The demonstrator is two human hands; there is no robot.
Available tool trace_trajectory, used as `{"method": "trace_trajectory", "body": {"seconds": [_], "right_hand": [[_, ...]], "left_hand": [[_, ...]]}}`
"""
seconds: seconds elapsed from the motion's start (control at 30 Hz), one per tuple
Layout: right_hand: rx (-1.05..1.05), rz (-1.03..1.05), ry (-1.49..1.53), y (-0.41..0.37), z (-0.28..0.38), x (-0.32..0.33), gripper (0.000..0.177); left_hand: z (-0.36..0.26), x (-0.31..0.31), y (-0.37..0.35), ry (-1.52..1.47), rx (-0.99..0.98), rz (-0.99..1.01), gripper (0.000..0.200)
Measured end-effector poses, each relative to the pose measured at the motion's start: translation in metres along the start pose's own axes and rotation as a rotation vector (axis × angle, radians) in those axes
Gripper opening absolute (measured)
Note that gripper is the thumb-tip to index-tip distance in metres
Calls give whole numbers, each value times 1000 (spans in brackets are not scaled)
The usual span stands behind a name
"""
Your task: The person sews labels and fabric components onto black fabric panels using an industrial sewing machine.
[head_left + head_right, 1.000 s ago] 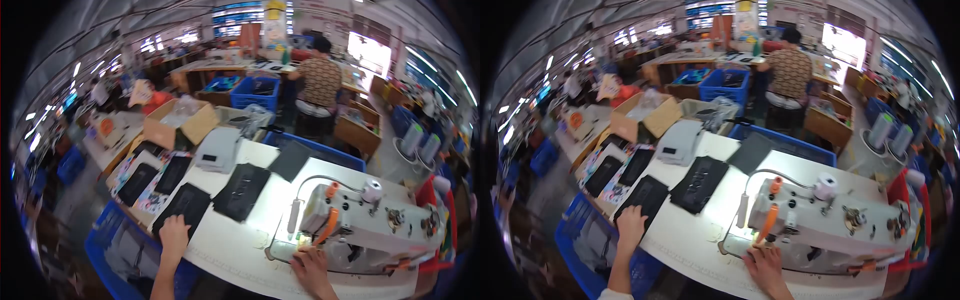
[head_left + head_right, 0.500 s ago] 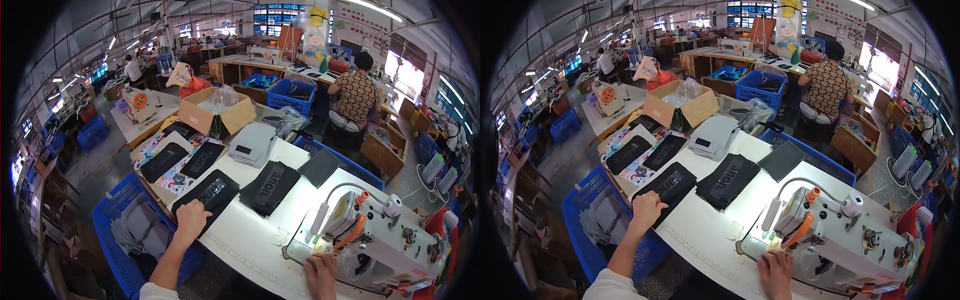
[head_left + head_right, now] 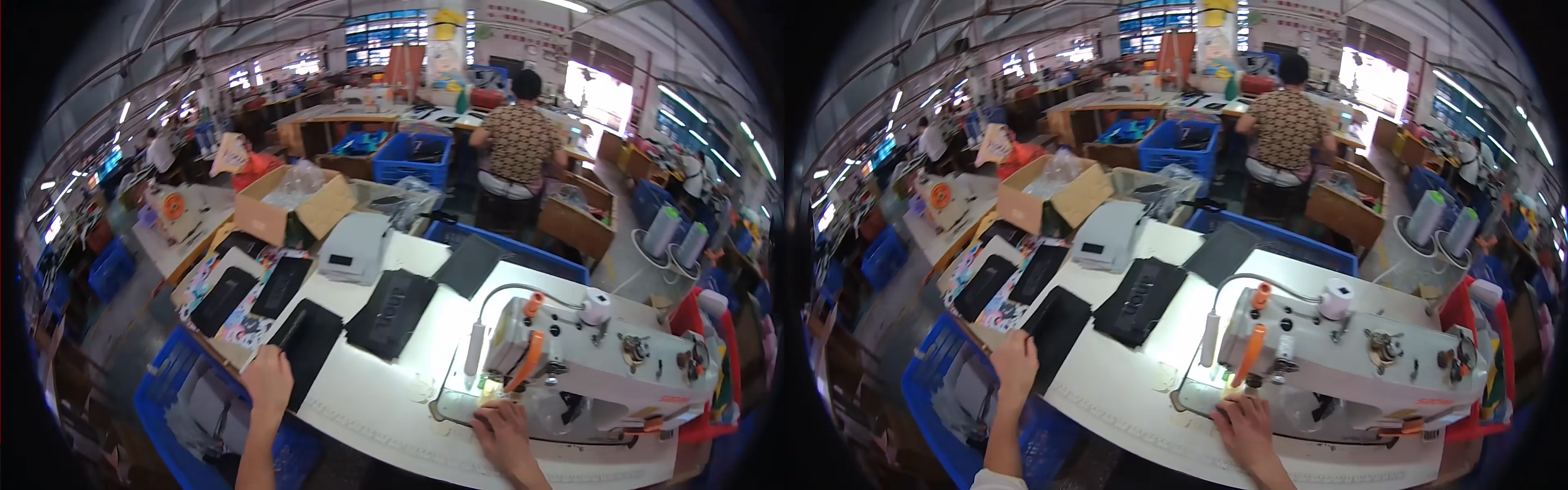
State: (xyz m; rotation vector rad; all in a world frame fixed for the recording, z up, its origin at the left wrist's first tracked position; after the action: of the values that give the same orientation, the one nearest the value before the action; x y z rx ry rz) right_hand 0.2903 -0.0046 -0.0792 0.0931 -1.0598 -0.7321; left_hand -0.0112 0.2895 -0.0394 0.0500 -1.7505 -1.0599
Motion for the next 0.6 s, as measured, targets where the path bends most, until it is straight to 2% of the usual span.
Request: {"method": "trace_trajectory", "body": {"seconds": [0.1,0.17,0.23,0.3,0.37,0.43,0.47,0.5,0.53,0.57,0.6], "right_hand": [[-13,50,40,1,1,-4,19],[-23,45,38,3,2,-7,19],[-20,61,28,1,0,-5,19],[30,2,-59,-5,4,12,18],[143,-108,-215,-15,16,40,20],[6,-204,-148,-57,5,99,20],[-131,-290,-219,-102,-32,121,22],[-263,-594,-378,-144,-43,160,16],[-261,-583,-396,-190,-78,195,16],[-809,-664,-327,-324,-203,232,18],[-966,-1170,-404,-289,-98,238,21]], "left_hand": [[-43,43,6,48,-14,93,11],[-91,54,-5,-159,-212,365,11],[-143,44,-32,-592,-415,668,11],[-189,17,-69,-813,-594,834,11],[-223,0,-99,-770,-667,929,21],[-237,3,-99,-809,-674,865,21],[-243,7,-97,-852,-668,804,21],[-248,10,-97,-900,-654,747,22],[-251,8,-99,-921,-647,750,22],[-250,7,-97,-954,-650,734,24],[-248,6,-95,-982,-655,719,25]]}}
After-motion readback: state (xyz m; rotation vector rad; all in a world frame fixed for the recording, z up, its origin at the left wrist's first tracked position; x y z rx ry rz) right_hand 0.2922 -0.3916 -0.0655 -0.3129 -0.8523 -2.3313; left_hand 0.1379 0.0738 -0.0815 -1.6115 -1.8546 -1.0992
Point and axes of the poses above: each hand's wrist, its own y-axis towards the middle knuckle, its own x-axis out of the back of the hand, z = x × y, the point moved 7 cm from there along y, towards the middle knuckle, and after that the axes turned 9 degrees about -x, right-handed, at the moved point
